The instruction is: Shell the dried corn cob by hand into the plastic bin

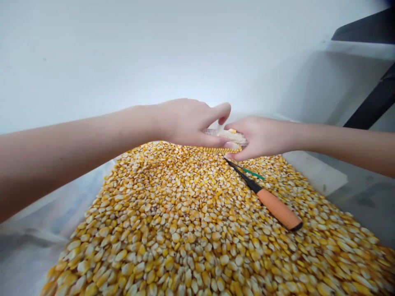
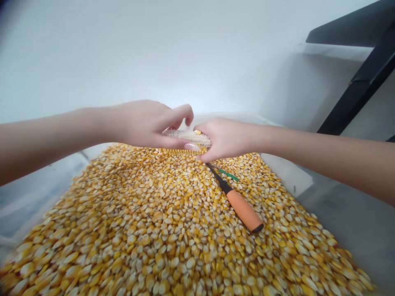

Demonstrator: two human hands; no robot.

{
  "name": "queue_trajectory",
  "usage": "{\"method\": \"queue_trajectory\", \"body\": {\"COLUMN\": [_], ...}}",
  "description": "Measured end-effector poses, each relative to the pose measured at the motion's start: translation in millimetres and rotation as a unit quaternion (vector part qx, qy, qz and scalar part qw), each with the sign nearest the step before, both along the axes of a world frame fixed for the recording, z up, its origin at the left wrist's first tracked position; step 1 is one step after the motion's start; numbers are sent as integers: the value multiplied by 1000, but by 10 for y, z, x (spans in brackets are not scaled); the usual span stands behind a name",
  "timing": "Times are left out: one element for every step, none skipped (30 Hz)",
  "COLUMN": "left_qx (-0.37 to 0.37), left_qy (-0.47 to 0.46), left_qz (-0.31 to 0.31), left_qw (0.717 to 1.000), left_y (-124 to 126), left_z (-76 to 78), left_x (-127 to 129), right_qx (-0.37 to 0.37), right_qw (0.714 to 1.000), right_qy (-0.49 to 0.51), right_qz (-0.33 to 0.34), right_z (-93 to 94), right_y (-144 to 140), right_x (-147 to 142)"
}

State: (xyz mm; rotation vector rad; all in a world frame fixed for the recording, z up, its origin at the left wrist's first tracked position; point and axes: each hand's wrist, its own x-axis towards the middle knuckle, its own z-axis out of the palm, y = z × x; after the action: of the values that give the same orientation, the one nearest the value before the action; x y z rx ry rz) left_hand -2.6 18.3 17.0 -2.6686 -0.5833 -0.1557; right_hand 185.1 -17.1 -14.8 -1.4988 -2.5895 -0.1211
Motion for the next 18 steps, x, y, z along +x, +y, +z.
{"method": "queue_trajectory", "body": {"left_qx": [-18, -40, -63, -84, -100, -111, -114, -114, -112, -110, -108, -106, -106, -105, -104, -104, -103, -102], "left_qy": [3, 11, 21, 29, 34, 35, 33, 33, 34, 37, 40, 43, 44, 43, 41, 39, 39, 40], "left_qz": [3, 3, 1, -2, -5, -8, -9, -9, -9, -10, -10, -12, -14, -16, -17, -19, -20, -21], "left_qw": [1000, 999, 998, 996, 994, 993, 993, 993, 993, 993, 993, 993, 993, 993, 994, 994, 994, 994], "left_y": [-2, -9, -18, -29, -42, -54, -66, -77, -86, -93, -98, -100, -99, -97, -93, -89, -85, -83], "left_z": [-2, -6, -10, -14, -18, -22, -25, -26, -27, -27, -27, -27, -27, -28, -29, -30, -30, -30], "left_x": [-2, 1, 7, 16, 28, 41, 53, 64, 72, 76, 78, 77, 74, 70, 64, 59, 54, 50], "right_qx": [5, 7, 9, 10, 12, 15, 19, 22, 23, 25, 27, 30, 33, 35, 37, 39, 41, 45], "right_qw": [1000, 1000, 1000, 1000, 1000, 1000, 999, 999, 999, 999, 999, 999, 998, 998, 998, 998, 998, 997], "right_qy": [2, 2, 1, -2, -6, -10, -14, -18, -22, -26, -30, -35, -39, -42, -44, -47, -50, -52], "right_qz": [6, 13, 19, 22, 23, 22, 22, 22, 23, 26, 28, 29, 29, 28, 25, 22, 20, 20], "right_z": [4, 8, 11, 13, 12, 9, 4, -1, -6, -11, -13, -13, -12, -10, -7, -4, -3, -2], "right_y": [3, 5, 8, 10, 13, 15, 17, 18, 20, 21, 23, 26, 29, 32, 35, 37, 37, 36], "right_x": [4, 7, 9, 11, 12, 12, 12, 11, 10, 9, 8, 8, 8, 8, 9, 10, 10, 10]}}
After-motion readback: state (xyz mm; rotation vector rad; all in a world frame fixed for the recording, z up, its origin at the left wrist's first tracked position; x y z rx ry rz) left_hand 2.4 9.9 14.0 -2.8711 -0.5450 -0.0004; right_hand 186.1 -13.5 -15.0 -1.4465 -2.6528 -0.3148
